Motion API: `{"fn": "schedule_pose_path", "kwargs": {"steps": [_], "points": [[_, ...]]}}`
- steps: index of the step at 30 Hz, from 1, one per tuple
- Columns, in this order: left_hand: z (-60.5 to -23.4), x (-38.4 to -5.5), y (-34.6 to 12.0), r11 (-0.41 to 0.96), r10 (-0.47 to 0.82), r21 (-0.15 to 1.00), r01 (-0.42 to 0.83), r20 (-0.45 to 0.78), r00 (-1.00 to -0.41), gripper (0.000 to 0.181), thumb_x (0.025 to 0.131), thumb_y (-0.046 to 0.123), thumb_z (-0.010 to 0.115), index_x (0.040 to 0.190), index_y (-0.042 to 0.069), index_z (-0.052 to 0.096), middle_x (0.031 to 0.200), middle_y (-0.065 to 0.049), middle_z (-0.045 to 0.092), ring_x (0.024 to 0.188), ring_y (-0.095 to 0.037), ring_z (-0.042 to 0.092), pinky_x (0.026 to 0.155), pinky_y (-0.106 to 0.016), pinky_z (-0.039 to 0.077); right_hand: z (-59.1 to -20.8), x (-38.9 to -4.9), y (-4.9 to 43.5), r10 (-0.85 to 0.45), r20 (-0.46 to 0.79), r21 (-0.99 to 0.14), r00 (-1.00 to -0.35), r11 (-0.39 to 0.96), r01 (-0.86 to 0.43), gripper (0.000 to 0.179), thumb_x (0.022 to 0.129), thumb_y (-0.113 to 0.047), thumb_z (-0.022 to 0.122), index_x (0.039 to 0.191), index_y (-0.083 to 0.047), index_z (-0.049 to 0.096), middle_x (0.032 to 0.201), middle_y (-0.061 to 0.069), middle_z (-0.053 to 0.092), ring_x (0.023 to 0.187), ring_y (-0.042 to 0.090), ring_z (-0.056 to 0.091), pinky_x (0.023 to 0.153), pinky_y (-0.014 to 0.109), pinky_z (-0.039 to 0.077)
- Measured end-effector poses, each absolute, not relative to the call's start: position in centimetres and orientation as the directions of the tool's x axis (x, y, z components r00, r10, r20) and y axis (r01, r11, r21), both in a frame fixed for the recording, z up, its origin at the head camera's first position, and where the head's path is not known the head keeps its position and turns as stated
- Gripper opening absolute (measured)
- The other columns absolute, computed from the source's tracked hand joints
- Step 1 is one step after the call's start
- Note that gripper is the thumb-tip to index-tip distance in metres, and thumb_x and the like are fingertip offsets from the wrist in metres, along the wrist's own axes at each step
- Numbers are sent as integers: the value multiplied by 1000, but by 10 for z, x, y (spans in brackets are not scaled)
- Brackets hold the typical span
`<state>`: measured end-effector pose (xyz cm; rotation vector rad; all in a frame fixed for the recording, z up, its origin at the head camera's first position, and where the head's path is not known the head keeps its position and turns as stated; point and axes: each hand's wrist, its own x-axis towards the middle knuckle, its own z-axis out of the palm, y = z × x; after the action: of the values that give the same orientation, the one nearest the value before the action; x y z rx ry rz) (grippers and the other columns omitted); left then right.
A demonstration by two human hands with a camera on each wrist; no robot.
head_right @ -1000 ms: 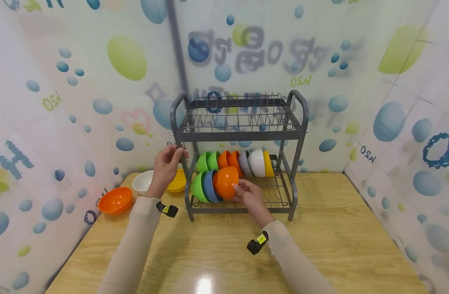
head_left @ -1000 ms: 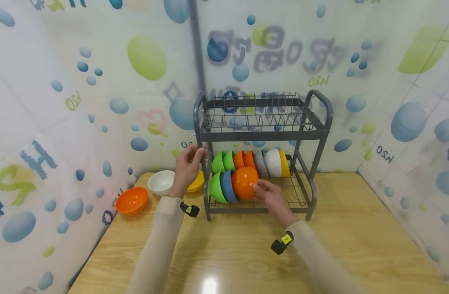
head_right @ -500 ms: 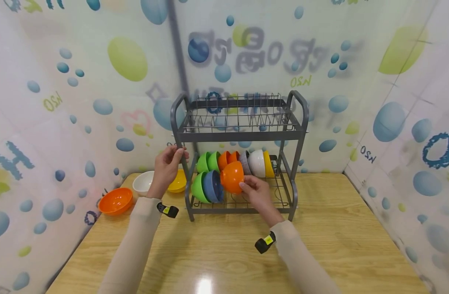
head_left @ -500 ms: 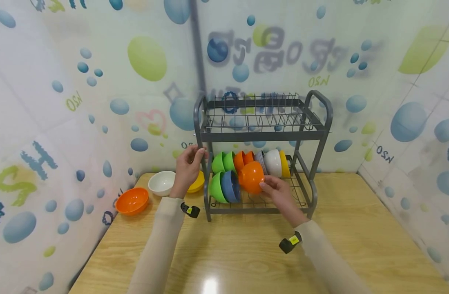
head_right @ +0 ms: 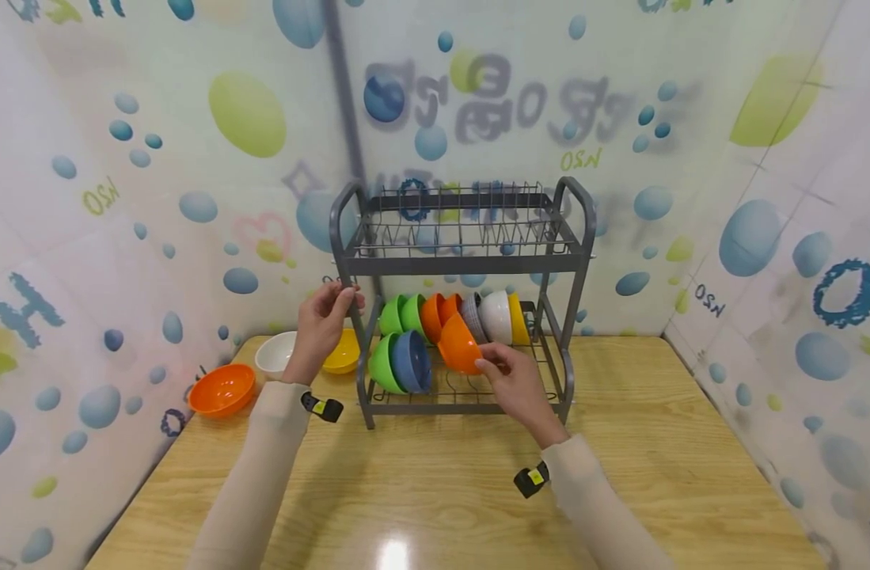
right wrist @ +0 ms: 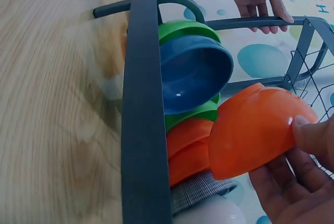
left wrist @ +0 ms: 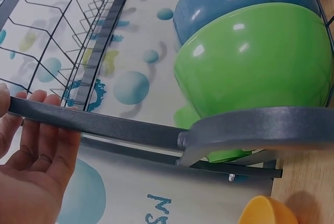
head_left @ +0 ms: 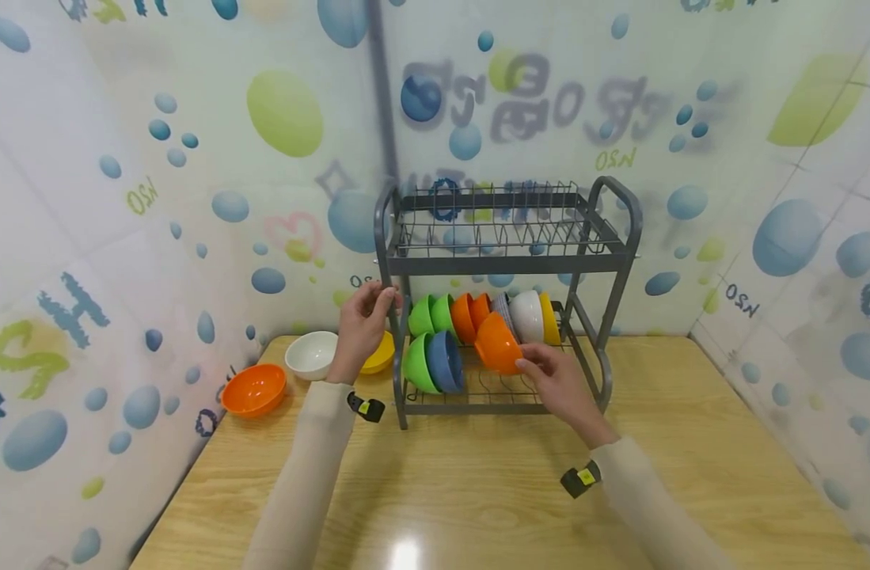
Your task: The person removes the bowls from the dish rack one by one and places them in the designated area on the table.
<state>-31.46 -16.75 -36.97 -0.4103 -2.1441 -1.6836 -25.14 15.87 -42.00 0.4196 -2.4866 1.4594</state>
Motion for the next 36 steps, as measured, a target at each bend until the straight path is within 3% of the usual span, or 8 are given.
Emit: {"fn": "schedule_pose_path", "kwargs": {"steps": [4,9,19,24,29,31,34,36], "points": [[-368,-313,-168,254,-9,857,448,466,-885,41,105,43,56,123,7,67,108,-16,73,104,-36,68,101,-40,56,-415,-246,163,-154,396,-762,-905,495,-418,22,100,-15,66,119,-7,73,108,9,76,97,25,71,85,28,58],[-365,-311,-169,330,-9,834,443,472,-882,45,104,46,54,124,8,68,108,-12,73,104,-26,69,100,-42,58,-410,-243,168,-192,490,-687,-850,516,-512,19,98,-10,67,116,-5,73,106,8,77,94,22,72,88,36,61],[-362,-291,-169,461,4,769,443,497,-868,50,104,40,60,142,8,58,128,-16,66,115,-31,67,97,-51,58,-406,-239,178,-268,677,-483,-685,540,-689,18,89,3,75,106,-4,76,96,6,75,80,15,66,73,22,55],[-368,-276,-163,526,2,685,504,591,-807,56,101,31,67,149,7,50,135,-18,60,120,-34,64,95,-50,59,-404,-238,179,-315,731,-391,-606,535,-749,24,84,8,77,103,-6,77,97,4,74,83,13,65,80,9,50],[-372,-256,-155,583,36,578,571,683,-729,57,96,25,75,145,8,54,132,-18,58,120,-33,58,98,-50,57,-402,-235,179,-384,788,-261,-481,499,-826,33,77,15,79,102,-6,77,98,4,72,87,16,64,90,5,47],[-373,-247,-150,597,95,527,605,702,-706,57,94,25,77,144,8,56,132,-17,57,120,-32,57,101,-50,54,-400,-232,179,-413,794,-228,-447,478,-848,32,78,14,79,103,-6,76,99,4,72,90,18,64,94,6,46],[-375,-235,-142,624,192,463,630,690,-698,58,93,30,78,143,11,57,135,-13,57,122,-29,56,104,-48,52,-396,-227,180,-457,780,-201,-427,463,-863,11,94,-6,71,104,-7,76,103,4,72,95,19,63,98,8,46],[-376,-228,-138,629,253,434,645,671,-697,59,92,33,78,143,13,57,137,-10,56,126,-26,54,107,-47,51,-394,-224,180,-487,761,-188,-428,466,-864,21,101,-21,61,106,-8,76,106,3,72,98,18,63,99,8,45]]}}
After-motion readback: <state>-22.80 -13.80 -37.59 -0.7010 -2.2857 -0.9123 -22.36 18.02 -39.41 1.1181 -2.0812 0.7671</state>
